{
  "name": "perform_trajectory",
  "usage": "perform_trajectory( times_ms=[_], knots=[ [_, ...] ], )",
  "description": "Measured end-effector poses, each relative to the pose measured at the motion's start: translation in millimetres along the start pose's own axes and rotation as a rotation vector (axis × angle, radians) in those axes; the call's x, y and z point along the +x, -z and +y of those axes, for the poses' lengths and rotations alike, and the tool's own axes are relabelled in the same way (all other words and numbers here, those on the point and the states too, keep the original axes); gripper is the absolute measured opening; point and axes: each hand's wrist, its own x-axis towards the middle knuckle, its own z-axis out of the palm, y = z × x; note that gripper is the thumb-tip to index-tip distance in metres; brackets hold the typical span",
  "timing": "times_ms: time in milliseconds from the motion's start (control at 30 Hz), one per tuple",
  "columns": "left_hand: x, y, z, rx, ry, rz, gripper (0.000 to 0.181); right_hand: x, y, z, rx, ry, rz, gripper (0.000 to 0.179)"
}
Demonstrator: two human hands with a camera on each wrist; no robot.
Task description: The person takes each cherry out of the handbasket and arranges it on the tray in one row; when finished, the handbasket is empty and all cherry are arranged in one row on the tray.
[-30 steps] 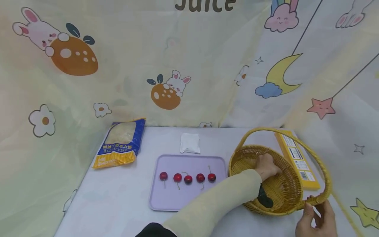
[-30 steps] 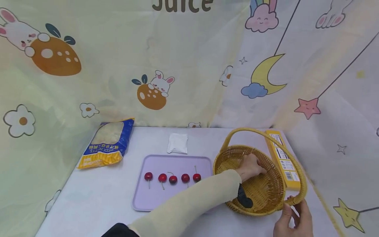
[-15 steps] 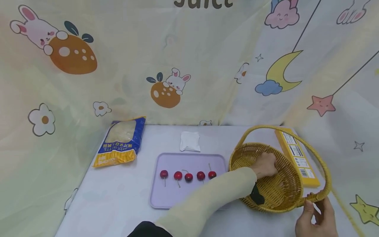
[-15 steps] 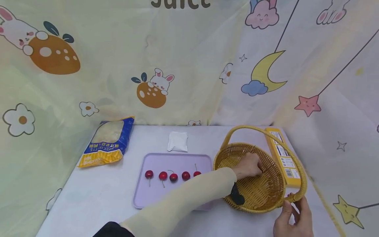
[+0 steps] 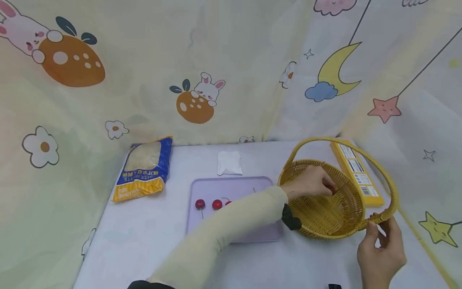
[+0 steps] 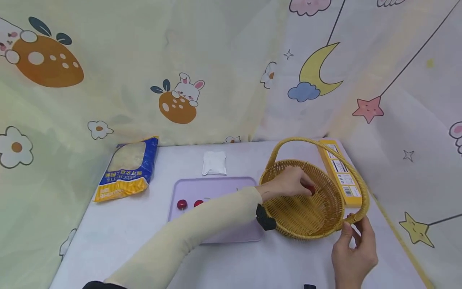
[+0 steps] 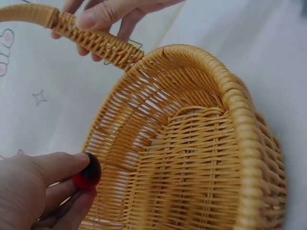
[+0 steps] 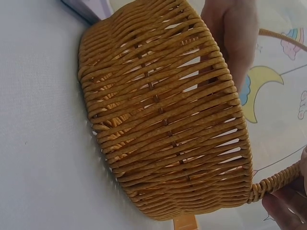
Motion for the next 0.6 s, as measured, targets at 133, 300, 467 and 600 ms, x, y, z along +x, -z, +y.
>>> perform_trajectory(
  times_ms=[133, 300, 467, 600],
  knots=[
    [-10.9, 12.8, -9.1, -0.026, 0.001, -0.001, 0.027, 1.0, -4.5, -8.0, -0.011, 0.0, 0.011, 0.045],
    [-26.4, 23.0, -23.8, -0.075, -0.009, -0.008, 0.028, 0.5, -5.0, -8.4, -0.017, -0.016, 0.005, 0.045],
    [-43.4, 30.9, -39.8, -0.125, -0.022, -0.004, 0.028, -0.1, -3.8, 0.2, 0.017, -0.014, 0.016, 0.043],
    [-56.1, 37.3, -48.8, -0.118, -0.04, 0.005, 0.029, 0.3, -1.7, 1.7, 0.035, 0.0, 0.022, 0.044]
  ],
)
